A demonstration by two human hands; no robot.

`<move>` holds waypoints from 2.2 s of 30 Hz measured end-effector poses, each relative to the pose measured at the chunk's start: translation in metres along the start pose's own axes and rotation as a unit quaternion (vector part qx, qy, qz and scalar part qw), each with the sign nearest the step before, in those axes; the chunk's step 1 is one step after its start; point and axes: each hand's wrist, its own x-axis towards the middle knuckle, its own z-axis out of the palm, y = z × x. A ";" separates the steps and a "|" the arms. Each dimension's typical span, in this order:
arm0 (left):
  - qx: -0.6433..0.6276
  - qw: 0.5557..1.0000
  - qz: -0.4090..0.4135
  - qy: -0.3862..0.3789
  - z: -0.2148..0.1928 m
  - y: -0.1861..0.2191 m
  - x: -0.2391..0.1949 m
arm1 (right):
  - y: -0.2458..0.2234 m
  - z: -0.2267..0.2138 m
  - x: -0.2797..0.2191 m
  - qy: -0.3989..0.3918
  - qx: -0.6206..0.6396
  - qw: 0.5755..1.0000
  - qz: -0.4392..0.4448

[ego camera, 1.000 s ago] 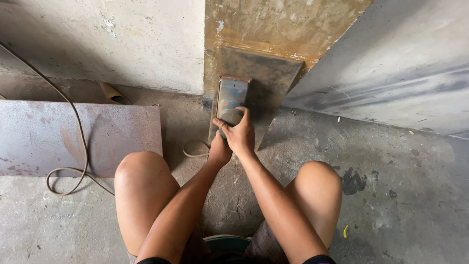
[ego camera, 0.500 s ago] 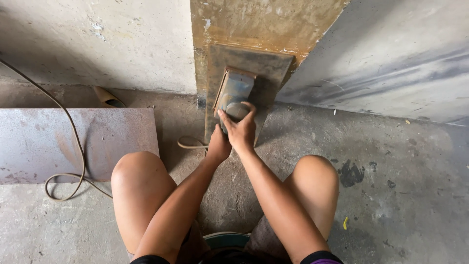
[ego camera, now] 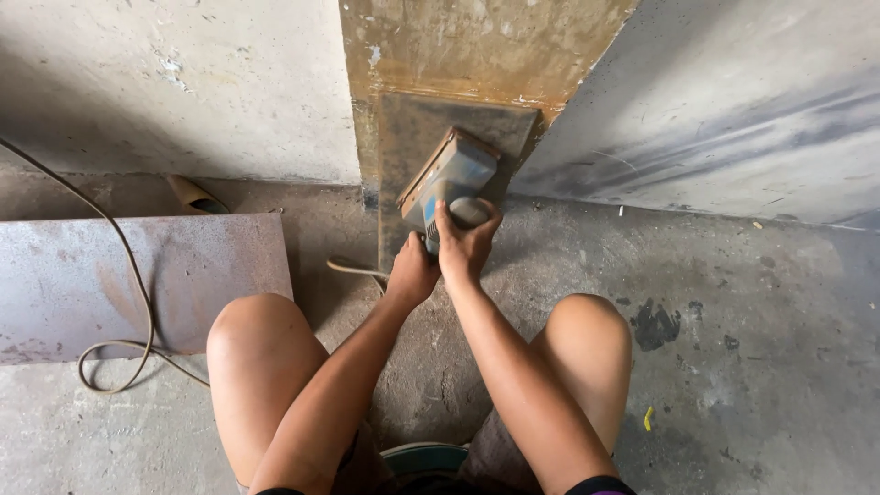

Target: Using an electric sander to smooth the surface of a metal plate attached to a vertical pillar.

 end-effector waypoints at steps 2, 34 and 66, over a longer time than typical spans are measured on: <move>0.179 0.982 -0.006 -0.060 0.011 -0.028 -0.004 | 0.028 0.004 -0.007 0.044 0.015 0.993 0.105; 0.451 0.834 0.290 0.131 -0.019 -0.008 0.014 | 0.015 0.004 0.000 0.143 0.287 0.838 0.442; 0.458 0.853 0.248 0.047 -0.004 -0.018 0.020 | 0.013 -0.011 0.007 0.139 0.222 0.857 0.444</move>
